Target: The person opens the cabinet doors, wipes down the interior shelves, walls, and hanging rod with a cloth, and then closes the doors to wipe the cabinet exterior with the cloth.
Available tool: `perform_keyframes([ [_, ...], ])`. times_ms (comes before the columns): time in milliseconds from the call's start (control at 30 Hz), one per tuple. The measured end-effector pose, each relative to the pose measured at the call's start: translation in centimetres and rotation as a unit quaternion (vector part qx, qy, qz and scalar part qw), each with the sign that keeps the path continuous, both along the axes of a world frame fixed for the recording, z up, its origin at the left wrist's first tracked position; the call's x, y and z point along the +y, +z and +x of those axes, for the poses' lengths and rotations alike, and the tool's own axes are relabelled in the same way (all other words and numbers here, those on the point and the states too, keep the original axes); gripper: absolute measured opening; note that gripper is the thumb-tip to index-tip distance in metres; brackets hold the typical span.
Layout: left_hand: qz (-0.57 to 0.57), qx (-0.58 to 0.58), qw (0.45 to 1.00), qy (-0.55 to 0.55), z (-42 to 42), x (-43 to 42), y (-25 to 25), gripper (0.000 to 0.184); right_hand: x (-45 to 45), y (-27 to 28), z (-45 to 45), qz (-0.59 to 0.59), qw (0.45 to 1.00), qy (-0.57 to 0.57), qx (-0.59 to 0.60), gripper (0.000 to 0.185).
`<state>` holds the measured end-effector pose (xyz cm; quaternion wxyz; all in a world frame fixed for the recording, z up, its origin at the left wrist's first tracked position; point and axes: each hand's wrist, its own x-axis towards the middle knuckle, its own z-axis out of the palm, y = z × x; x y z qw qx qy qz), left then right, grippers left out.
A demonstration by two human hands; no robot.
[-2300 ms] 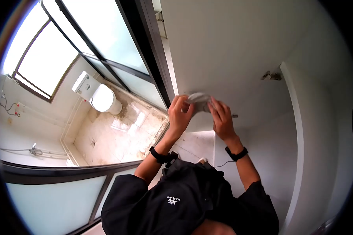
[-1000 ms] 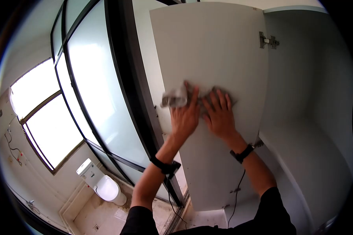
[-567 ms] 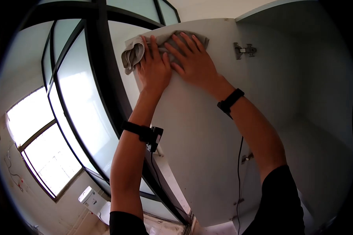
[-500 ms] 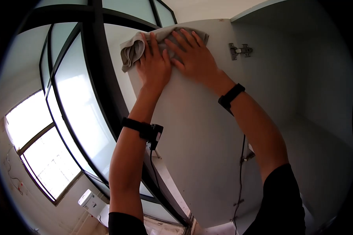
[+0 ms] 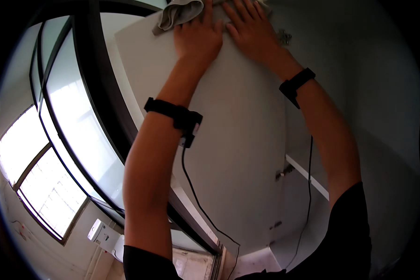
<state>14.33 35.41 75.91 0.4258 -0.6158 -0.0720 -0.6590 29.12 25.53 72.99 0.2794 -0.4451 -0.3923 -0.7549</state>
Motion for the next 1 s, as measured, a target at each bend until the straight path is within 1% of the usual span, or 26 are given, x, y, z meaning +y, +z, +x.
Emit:
perform_keyframes([
  [33,-0.013,0.007,1.0,0.0,-0.5,0.3,-0.9,0.069,0.1,-0.7,-0.9,-0.013,1.0,0.0,0.007,0.055],
  [100,-0.109,0.049,0.986,0.117,-2.1,-0.7,-2.9,0.071,0.0,-2.7,-2.3,-0.091,0.98,0.17,0.049,0.049],
  [133,-0.215,0.102,0.962,0.137,-3.0,-2.6,-4.4,0.071,0.9,-4.6,-1.5,-0.062,0.992,0.107,0.029,0.056],
  [167,-0.219,0.108,0.96,0.137,-2.8,-1.8,-6.0,0.071,1.2,-6.1,-1.3,-0.067,0.991,0.107,0.035,0.056],
  [233,-0.063,0.072,0.995,0.028,-2.5,0.1,-9.4,0.069,1.2,-9.5,-1.6,-0.084,0.985,0.132,0.068,0.058],
  [300,-0.087,0.083,0.993,0.017,-2.3,-0.7,-12.5,0.067,0.8,-13.0,-2.4,-0.09,0.98,0.152,0.094,0.058],
  [367,-0.106,0.115,0.988,0.019,-1.8,-1.1,-15.7,0.067,1.0,-17.4,-3.2,-0.077,0.964,0.164,0.194,0.057],
  [400,-0.11,0.121,0.986,0.017,-1.8,-1.3,-17.5,0.067,1.3,-19.7,-3.7,-0.075,0.956,0.171,0.224,0.056],
  [433,-0.141,0.161,0.977,0.014,-1.9,-1.8,-19.5,0.068,1.3,-22.3,-4.3,-0.073,0.947,0.176,0.258,0.056],
  [500,-0.194,0.227,0.954,0.005,-2.4,-2.8,-24.3,0.069,0.7,-28.0,-4.8,-0.101,0.931,0.178,0.303,0.058],
  [533,-0.222,0.253,0.942,-0.002,-2.7,-3.3,-27.0,0.069,0.8,-31.4,-4.9,-0.121,0.927,0.173,0.309,0.055],
  [567,-0.236,0.274,0.932,0.014,-2.9,-3.4,-30.0,0.067,0.8,-34.6,-5.0,-0.14,0.924,0.168,0.314,0.053],
  [600,-0.249,0.294,0.922,0.031,-3.2,-3.3,-33.0,0.065,0.2,-37.8,-5.2,-0.194,0.909,0.157,0.335,0.053],
  [633,-0.24,0.325,0.913,0.049,-3.6,-3.7,-36.6,0.064,-1.1,-41.4,-5.7,-0.247,0.889,0.147,0.357,0.053],
  [700,-0.242,0.384,0.888,0.08,-5.1,-3.8,-43.2,0.062,-2.9,-46.8,-6.5,-0.328,0.839,0.157,0.406,0.052],
  [733,-0.25,0.412,0.871,0.095,-5.9,-4.0,-46.0,0.062,-3.5,-49.4,-7.1,-0.328,0.837,0.153,0.411,0.052],
  [767,-0.251,0.414,0.87,0.092,-6.7,-4.2,-48.1,0.062,-3.7,-51.9,-7.6,-0.331,0.829,0.146,0.427,0.049],
  [833,-0.355,0.42,0.835,-0.023,-9.2,-4.5,-50.8,0.061,-4.3,-54.1,-9.6,-0.338,0.817,0.146,0.444,0.045],
  [867,-0.355,0.419,0.835,-0.019,-9.8,-4.0,-51.4,0.061,-4.1,-54.5,-10.3,-0.329,0.814,0.172,0.447,0.044],
  [933,-0.396,0.435,0.808,0.02,-11.6,-3.2,-52.3,0.064,-3.8,-54.3,-11.4,-0.322,0.807,0.201,0.453,0.043],
  [967,-0.398,0.438,0.806,0.023,-12.3,-3.1,-51.1,0.064,-3.6,-53.0,-11.6,-0.337,0.809,0.22,0.428,0.042],
  [1000,-0.36,0.408,0.838,0.039,-12.7,-2.3,-49.6,0.066,-3.2,-51.5,-11.5,-0.351,0.811,0.238,0.403,0.042],
])
